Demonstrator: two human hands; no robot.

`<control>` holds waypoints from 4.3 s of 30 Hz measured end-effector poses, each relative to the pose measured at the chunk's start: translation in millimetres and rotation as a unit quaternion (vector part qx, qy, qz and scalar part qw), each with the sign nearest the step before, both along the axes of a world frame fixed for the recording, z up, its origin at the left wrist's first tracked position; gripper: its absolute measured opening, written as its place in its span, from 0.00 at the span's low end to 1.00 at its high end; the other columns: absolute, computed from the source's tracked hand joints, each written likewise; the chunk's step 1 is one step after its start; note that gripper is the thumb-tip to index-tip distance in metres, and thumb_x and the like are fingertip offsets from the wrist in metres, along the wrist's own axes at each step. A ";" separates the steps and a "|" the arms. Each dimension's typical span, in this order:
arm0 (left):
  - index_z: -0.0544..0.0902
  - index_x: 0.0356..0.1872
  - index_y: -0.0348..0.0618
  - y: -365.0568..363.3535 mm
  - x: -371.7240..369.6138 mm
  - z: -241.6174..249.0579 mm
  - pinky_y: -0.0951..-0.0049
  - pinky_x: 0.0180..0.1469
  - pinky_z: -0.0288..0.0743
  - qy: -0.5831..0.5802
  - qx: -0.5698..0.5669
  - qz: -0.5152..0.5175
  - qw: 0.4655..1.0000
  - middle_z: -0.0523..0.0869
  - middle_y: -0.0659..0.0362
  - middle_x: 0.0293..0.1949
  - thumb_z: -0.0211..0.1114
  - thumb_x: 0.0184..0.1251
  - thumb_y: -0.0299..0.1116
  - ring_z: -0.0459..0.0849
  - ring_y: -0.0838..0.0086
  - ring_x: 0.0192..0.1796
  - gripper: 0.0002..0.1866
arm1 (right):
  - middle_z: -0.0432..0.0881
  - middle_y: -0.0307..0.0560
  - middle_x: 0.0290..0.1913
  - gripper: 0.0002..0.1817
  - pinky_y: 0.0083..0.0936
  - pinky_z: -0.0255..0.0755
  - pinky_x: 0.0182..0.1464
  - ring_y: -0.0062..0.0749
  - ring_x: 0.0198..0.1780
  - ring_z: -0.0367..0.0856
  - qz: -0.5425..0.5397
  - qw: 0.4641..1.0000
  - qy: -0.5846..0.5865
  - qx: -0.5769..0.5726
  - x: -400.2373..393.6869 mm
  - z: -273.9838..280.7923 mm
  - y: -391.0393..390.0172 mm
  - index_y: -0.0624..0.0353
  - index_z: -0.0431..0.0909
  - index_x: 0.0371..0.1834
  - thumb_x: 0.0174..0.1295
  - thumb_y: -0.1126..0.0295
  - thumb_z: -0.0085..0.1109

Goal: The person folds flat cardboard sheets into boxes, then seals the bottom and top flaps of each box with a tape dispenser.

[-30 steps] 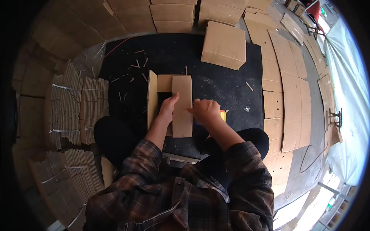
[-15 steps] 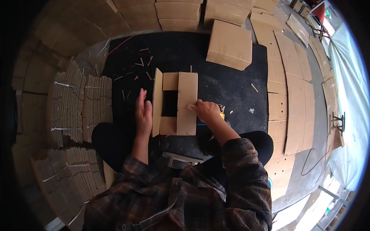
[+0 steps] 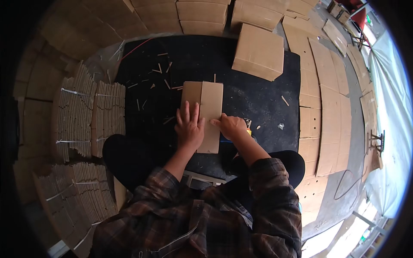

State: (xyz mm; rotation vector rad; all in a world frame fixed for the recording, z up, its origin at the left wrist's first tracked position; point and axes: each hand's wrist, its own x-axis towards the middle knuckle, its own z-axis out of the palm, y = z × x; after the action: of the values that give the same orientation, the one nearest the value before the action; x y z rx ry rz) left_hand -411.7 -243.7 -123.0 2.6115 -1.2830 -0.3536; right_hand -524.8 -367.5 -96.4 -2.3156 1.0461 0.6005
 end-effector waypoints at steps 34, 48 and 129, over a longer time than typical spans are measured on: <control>0.45 0.77 0.40 -7.9 -22.9 23.3 0.22 0.67 0.38 0.035 0.103 -0.035 0.993 0.37 0.56 0.79 0.69 0.45 0.69 0.32 0.47 0.79 0.66 | 0.86 0.53 0.39 0.33 0.40 0.78 0.47 0.48 0.44 0.86 0.028 0.995 0.070 -0.061 -4.5 14.1 -18.1 0.56 0.86 0.39 0.62 0.34 0.51; 0.45 0.77 0.39 -3.0 -20.3 17.7 0.21 0.66 0.35 0.074 0.047 -0.036 0.996 0.39 0.54 0.79 0.69 0.45 0.65 0.30 0.46 0.79 0.65 | 0.83 0.46 0.42 0.19 0.26 0.74 0.49 0.24 0.45 0.79 -0.098 0.897 -0.394 0.174 71.8 116.1 -84.5 0.65 0.76 0.53 0.67 0.61 0.62; 0.51 0.76 0.43 -22.6 -27.9 3.8 0.21 0.67 0.39 -0.017 0.021 -0.107 0.994 0.47 0.57 0.77 0.75 0.41 0.59 0.37 0.52 0.79 0.62 | 0.73 0.44 0.36 0.41 0.32 0.79 0.40 0.37 0.35 0.81 0.107 0.978 -0.180 -0.015 -162.2 69.0 -136.9 0.30 0.72 0.66 0.44 0.66 0.77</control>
State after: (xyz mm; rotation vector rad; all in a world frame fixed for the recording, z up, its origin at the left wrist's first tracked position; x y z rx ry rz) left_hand -439.7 -266.3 -119.2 2.5296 -1.5902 -0.3756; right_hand -687.1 -504.4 -27.3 -2.4604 0.6477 0.2263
